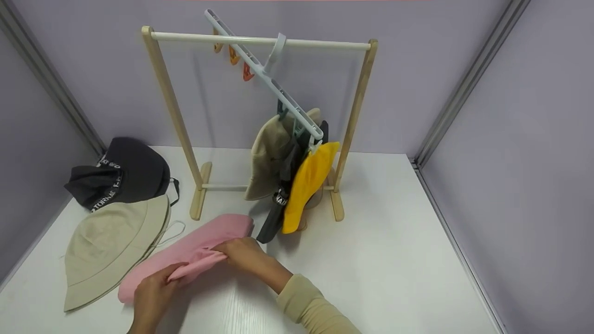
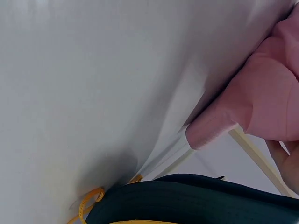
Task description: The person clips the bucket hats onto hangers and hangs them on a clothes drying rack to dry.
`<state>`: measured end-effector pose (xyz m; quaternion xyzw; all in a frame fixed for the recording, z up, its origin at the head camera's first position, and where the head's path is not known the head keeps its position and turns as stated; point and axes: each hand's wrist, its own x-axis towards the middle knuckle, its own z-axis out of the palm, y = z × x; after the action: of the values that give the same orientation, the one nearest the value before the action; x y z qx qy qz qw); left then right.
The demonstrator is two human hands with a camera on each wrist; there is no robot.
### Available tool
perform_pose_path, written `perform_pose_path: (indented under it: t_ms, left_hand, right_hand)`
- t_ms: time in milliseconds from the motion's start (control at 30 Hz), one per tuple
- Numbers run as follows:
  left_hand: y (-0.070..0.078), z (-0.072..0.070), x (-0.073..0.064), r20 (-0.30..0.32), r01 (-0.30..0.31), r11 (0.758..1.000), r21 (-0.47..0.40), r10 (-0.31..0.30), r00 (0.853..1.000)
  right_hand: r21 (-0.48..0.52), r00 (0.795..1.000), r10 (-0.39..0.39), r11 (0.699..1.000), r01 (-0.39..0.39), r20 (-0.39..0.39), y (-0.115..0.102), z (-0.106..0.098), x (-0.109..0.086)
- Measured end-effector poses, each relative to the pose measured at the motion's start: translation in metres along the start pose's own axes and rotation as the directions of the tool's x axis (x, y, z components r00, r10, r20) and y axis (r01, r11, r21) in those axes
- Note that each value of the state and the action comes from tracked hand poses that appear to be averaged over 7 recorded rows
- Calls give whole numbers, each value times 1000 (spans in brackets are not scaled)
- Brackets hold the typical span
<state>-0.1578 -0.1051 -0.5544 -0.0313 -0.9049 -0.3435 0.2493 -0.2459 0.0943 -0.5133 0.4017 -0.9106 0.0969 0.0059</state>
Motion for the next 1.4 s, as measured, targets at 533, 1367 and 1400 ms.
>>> perform_pose_path:
  t_ms: [533, 1367, 1400]
  left_hand:
    - [0, 13, -8, 190, 43, 967, -250, 6, 982]
    - [4, 14, -10, 303, 159, 912, -378, -41, 952]
    - [4, 15, -11, 308, 161, 910, -383, -38, 951]
  right_hand:
    - [443, 939, -198, 895, 56, 281, 7, -80, 11]
    - [996, 738, 669, 50, 71, -86, 118, -229, 135]
    - [995, 735, 673, 18, 94, -82, 121, -227, 135]
